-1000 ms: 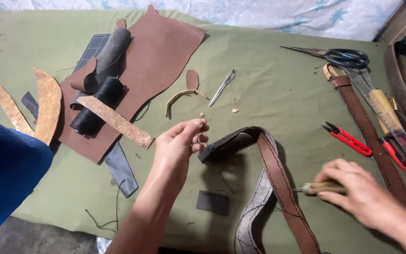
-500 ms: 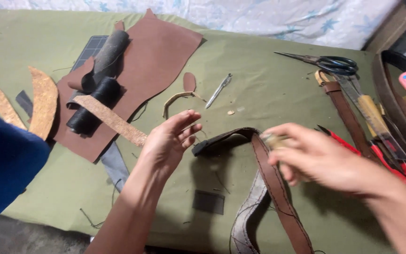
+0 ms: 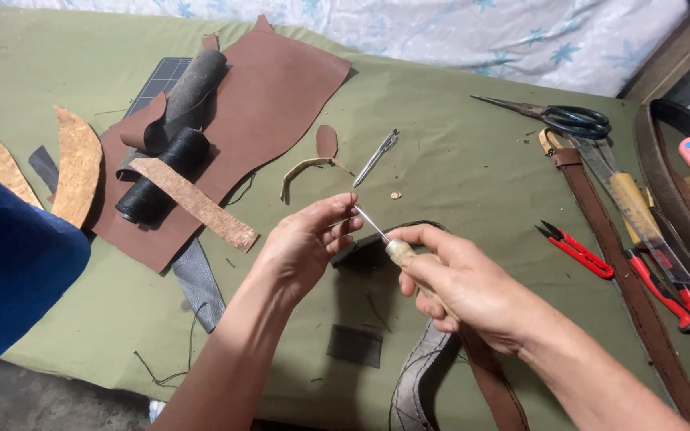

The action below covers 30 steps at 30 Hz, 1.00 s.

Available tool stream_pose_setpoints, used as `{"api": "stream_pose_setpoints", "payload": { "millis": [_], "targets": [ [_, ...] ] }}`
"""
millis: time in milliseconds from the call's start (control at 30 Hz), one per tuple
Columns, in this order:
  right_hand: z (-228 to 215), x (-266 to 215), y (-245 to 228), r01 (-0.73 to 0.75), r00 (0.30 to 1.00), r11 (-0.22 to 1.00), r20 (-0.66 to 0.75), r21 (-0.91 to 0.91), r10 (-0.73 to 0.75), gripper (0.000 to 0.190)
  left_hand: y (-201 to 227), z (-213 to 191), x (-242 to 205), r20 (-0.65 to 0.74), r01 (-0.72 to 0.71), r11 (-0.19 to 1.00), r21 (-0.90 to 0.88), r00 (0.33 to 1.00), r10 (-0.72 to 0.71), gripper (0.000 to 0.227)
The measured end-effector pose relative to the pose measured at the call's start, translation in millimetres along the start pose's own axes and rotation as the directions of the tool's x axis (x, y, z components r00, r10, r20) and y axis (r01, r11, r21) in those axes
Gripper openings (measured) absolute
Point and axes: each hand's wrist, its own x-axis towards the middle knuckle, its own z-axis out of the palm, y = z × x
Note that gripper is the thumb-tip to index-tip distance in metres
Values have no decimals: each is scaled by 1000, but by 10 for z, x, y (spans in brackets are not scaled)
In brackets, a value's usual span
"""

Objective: Hand-sewing leather components together using a needle, thread, and awl on a workshop table.

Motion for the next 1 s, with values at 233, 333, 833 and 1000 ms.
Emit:
{"api": "stream_pose_setpoints", "payload": {
  "millis": [233, 333, 833, 1000],
  "targets": [
    [-73, 108, 130, 48, 999, 997, -16, 52, -48, 32, -102, -49, 111, 63, 13, 1000, -6, 998, -12, 29],
    [-96, 143, 154, 74, 994, 993, -73, -92, -81, 34, -104, -46, 99, 65, 12, 1000, -5, 998, -11, 29],
    [-133, 77, 91, 107, 960, 796, -146, -596, -238, 44, -159, -87, 107, 93, 31, 999, -16, 995, -29, 25],
    [-209, 203, 212, 218, 937, 828, -128, -517, -326, 43, -224, -144, 167, 77, 29, 1000, -2, 997, -29, 25]
  ]
}}
